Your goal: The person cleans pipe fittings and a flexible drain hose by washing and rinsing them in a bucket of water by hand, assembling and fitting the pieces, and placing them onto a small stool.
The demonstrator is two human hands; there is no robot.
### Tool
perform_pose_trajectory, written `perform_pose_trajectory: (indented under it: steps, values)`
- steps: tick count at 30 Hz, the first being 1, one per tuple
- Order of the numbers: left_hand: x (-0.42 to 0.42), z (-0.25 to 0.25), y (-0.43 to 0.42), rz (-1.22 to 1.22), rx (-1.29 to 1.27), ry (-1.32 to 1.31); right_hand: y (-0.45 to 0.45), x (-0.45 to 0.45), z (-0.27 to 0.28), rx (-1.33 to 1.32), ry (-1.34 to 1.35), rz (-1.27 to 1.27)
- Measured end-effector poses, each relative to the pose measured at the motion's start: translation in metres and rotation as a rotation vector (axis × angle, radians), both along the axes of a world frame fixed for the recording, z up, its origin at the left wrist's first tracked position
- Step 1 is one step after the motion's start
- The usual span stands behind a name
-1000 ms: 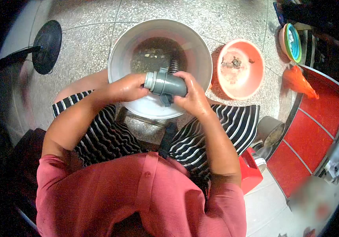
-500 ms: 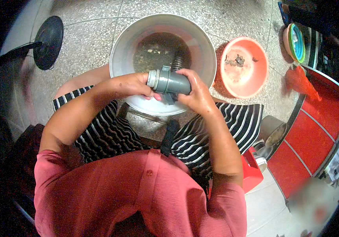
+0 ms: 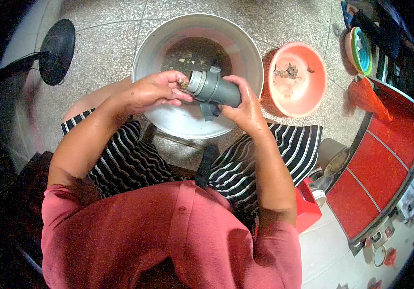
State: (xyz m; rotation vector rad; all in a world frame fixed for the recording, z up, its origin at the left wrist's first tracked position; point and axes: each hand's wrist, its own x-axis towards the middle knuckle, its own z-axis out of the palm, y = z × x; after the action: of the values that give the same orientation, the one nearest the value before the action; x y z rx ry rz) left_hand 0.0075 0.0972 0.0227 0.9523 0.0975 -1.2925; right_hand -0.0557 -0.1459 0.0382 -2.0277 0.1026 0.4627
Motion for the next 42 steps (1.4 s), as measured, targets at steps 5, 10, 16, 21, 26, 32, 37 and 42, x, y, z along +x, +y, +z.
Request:
perform_pose_trajectory:
  steps: [5,10,16,21,26,32,37,42]
  values:
    - [0.004,0.006,0.002,0.021,-0.010,-0.029,-0.001,0.000,-0.002,0.042,0.037,-0.041]
    - [0.009,0.022,0.003,0.115,0.252,-0.073,-0.004,-0.001,0.002,0.132,0.026,-0.095]
    - [0.027,0.058,-0.015,0.292,0.331,-0.381,-0.001,-0.002,-0.027,0.163,-0.163,-0.086]
    - [0.035,0.130,-0.119,0.303,0.378,-0.762,0.002,-0.007,-0.023,0.156,-0.191,-0.094]
    - [0.033,0.117,-0.257,-0.116,0.118,-1.077,0.003,-0.008,-0.023,0.105,-0.130,-0.089]
    - [0.052,0.078,-0.290,-0.034,0.220,-1.467,-0.002,-0.010,-0.023,0.134,-0.141,-0.133]
    - [0.065,0.113,-0.188,0.218,0.352,-1.143,0.000,-0.005,-0.028,0.126,-0.243,-0.165]
    - [0.055,0.073,-0.065,0.304,0.597,-0.982,0.009,-0.002,-0.031,0.186,-0.286,-0.239]
